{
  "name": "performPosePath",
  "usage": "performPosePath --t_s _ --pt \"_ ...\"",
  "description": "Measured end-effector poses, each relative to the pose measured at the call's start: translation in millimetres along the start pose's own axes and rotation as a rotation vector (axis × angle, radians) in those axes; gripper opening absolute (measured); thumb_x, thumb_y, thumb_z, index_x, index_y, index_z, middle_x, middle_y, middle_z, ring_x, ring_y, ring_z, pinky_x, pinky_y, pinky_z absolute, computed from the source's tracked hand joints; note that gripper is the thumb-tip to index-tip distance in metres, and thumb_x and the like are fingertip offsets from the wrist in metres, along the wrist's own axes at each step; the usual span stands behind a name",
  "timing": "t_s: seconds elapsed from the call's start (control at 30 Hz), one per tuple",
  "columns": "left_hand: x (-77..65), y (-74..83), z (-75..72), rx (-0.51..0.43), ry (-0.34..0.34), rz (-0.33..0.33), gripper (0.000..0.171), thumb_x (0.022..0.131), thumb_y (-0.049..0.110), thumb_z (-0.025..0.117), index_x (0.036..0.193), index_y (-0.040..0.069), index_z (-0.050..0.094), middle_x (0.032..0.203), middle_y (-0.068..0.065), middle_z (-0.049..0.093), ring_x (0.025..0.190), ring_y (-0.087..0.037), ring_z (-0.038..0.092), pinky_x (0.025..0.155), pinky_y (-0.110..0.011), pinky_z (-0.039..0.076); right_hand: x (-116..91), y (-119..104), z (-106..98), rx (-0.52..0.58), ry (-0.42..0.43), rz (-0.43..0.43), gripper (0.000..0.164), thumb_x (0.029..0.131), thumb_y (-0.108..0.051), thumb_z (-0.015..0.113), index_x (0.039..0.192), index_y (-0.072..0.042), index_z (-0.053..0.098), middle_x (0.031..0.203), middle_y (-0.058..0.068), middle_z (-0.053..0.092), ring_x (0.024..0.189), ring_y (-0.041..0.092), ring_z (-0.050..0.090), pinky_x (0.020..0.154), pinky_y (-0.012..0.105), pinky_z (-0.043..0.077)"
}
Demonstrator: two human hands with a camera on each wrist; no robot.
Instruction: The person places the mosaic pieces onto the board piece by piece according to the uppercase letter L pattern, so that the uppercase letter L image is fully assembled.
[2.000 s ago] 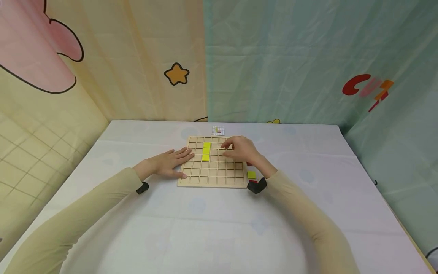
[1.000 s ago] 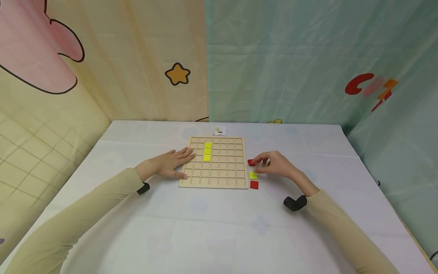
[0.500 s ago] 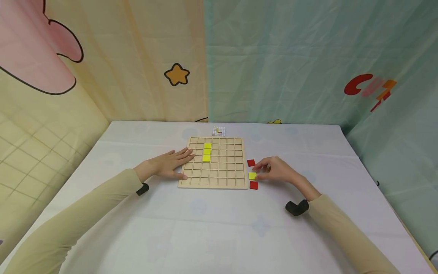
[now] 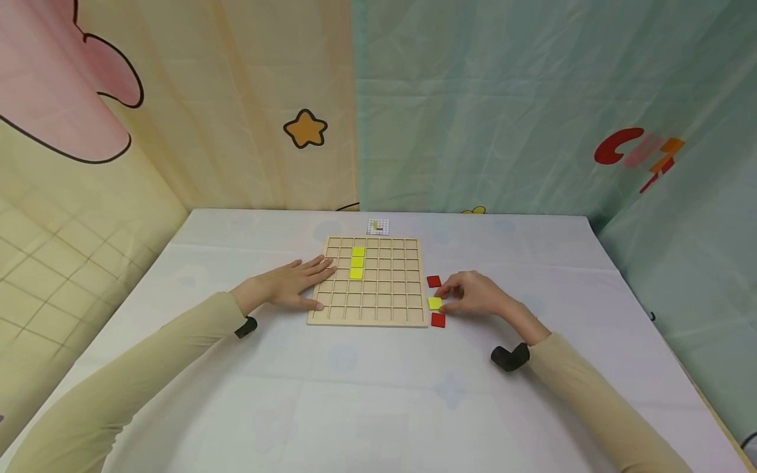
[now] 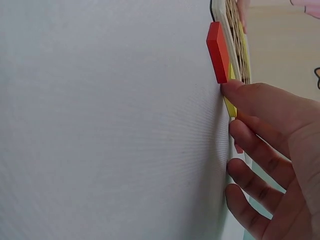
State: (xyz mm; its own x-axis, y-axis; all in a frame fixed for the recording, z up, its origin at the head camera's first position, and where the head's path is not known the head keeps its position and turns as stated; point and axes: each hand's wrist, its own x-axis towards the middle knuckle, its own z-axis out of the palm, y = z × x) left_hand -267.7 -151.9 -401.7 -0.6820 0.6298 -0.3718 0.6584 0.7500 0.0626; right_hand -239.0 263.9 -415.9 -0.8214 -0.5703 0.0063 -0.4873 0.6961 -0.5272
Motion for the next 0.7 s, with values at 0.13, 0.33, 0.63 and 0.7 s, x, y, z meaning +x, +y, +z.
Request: performPosePath --t_s 0.13,0.33,0.63,0.7 --pt "-0.5 -0.1 -0.4 -0.007 -0.002 0.003 0.09 0.091 0.067 0.042 0.156 0.02 0.003 0.164 -0.002 -0.005 0.151 -0.024 -0.004 0.119 -0.056 0.01 1.4 -0.7 0.3 -0.024 -0.006 -0.007 0.02 0.076 -0.022 0.081 0.094 -0.015 0.076 0.09 -0.006 0.071 0.078 0.009 0.055 0.068 0.021 0.049" --pt "-0.2 0.3 0.0 -0.012 0.001 0.003 0.09 0.091 0.067 0.042 0.156 0.021 0.003 0.164 -0.002 -0.004 0.151 -0.023 -0.004 0.119 -0.056 0.011 1.9 -5.7 -0.8 -0.064 -0.002 0.031 0.02 0.076 -0.022 0.08 0.094 -0.016 0.075 0.088 -0.008 0.069 0.075 0.009 0.052 0.065 0.02 0.046" --pt "-2.0 1.5 -0.6 -0.027 0.007 0.007 0.09 0.09 0.066 0.044 0.156 0.02 0.004 0.164 -0.002 -0.004 0.151 -0.024 -0.004 0.119 -0.056 0.011 8.9 -18.0 -9.1 -0.09 0.042 0.006 0.018 0.076 -0.023 0.079 0.094 -0.019 0.076 0.088 -0.008 0.07 0.073 0.008 0.053 0.063 0.022 0.046" --pt "-2.0 1.5 -0.7 -0.027 0.009 0.007 0.09 0.09 0.066 0.044 0.156 0.02 0.005 0.164 -0.003 -0.004 0.151 -0.024 -0.003 0.119 -0.056 0.01 12.1 -21.3 -9.8 -0.08 0.05 0.003 0.019 0.076 -0.023 0.08 0.094 -0.02 0.076 0.087 -0.009 0.07 0.074 0.009 0.054 0.063 0.022 0.046"
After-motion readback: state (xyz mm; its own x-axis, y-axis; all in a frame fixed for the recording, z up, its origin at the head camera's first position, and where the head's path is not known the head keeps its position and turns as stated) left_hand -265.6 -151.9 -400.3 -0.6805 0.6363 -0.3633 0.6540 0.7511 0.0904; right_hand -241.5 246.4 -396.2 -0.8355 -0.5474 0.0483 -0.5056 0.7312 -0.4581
